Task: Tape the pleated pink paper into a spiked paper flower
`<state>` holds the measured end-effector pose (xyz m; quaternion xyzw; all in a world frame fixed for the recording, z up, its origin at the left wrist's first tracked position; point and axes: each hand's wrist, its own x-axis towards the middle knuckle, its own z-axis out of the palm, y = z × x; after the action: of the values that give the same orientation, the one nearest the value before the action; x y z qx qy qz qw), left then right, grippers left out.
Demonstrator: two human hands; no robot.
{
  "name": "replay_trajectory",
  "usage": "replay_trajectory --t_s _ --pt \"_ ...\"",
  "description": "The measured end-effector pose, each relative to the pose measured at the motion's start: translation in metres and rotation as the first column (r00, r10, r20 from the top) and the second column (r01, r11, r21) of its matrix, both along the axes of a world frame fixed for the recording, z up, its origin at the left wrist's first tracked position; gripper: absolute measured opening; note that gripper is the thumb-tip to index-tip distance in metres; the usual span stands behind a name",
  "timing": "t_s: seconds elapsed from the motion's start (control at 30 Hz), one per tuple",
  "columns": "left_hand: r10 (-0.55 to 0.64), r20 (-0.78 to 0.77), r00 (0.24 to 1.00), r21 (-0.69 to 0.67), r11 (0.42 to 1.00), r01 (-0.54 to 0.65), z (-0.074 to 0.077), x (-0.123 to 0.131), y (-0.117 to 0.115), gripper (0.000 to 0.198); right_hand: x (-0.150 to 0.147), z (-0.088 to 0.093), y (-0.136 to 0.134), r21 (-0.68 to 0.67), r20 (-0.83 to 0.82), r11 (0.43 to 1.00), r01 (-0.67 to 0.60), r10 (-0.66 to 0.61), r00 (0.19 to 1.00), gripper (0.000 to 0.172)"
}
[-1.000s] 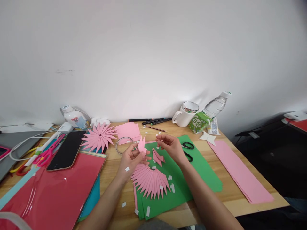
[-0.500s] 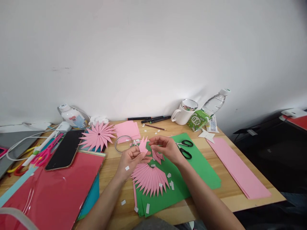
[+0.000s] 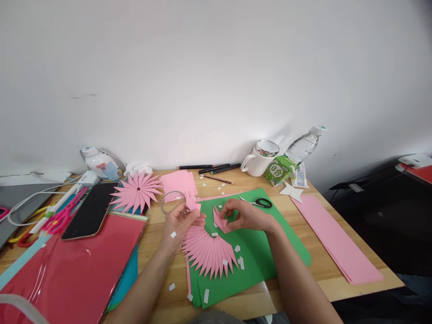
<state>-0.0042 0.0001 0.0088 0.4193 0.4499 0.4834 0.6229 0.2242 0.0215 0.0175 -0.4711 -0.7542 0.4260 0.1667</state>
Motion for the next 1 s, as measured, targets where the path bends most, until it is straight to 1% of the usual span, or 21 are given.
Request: replay_trajectory --t_s 0.07,0.13,0.23,0.33,0.47,0.53,0.6,0.63,0.7,0.8,0.9,1.0 --pt "0.013 0.025 1.0 -0.005 1.0 -0.013 0.003 0.001 0.0 0.03 -0.003 -0.002 0.0 -0.039 -0.004 0.999 0.016 -0.016 1.0 0.019" --pt "0.026 0.046 0.999 -0.013 1.0 -0.025 0.004 0.001 0.0 0.03 -0.004 -0.004 0.001 -0.093 -0.038 0.995 0.031 -0.035 0.999 0.016" --pt "0.013 0.036 0.999 -0.034 0.999 -0.012 0.004 0.002 -0.001 0.029 -0.003 -0.007 0.001 -0.14 -0.081 0.989 0.047 -0.059 0.995 0.014" --pt "-0.014 0.017 1.0 -0.045 0.999 0.014 0.003 0.002 -0.001 0.029 -0.003 -0.013 0.003 -0.178 -0.124 0.98 0.088 -0.111 0.986 0.014" --pt "0.021 0.035 0.999 -0.031 0.999 -0.02 0.003 0.002 -0.001 0.029 -0.003 -0.019 0.007 -0.208 -0.184 0.967 0.149 -0.188 0.965 0.018" --pt "0.049 0.038 0.998 -0.023 0.999 -0.048 0.003 0.001 0.0 0.028 -0.003 -0.019 0.008 -0.244 -0.256 0.947 0.21 -0.272 0.928 0.022" --pt "0.073 0.033 0.997 -0.022 0.997 -0.072 0.002 0.0 0.001 0.029 -0.005 -0.019 0.009 -0.302 -0.341 0.913 0.273 -0.371 0.864 0.031" --pt "0.078 0.025 0.997 -0.022 0.997 -0.078 0.002 0.0 0.002 0.028 -0.007 -0.019 0.009 -0.335 -0.386 0.898 0.284 -0.406 0.829 0.036" --pt "0.072 0.002 0.997 -0.02 0.997 -0.072 0.0 0.0 0.002 0.027 -0.013 -0.019 0.009 -0.396 -0.478 0.881 0.259 -0.438 0.761 0.043" --pt "0.03 -0.038 0.999 -0.007 1.0 -0.03 -0.001 0.001 0.0 0.025 -0.025 -0.019 0.006 -0.454 -0.591 0.878 0.149 -0.422 0.688 0.045" --pt "0.012 -0.059 0.998 0.002 1.0 -0.012 -0.001 0.001 -0.001 0.024 -0.037 -0.018 0.002 -0.464 -0.633 0.882 0.083 -0.395 0.666 0.041" --pt "0.013 -0.071 0.997 0.0 1.0 -0.013 0.001 0.002 -0.001 0.023 -0.046 -0.016 -0.002 -0.425 -0.654 0.901 0.083 -0.37 0.66 0.034"
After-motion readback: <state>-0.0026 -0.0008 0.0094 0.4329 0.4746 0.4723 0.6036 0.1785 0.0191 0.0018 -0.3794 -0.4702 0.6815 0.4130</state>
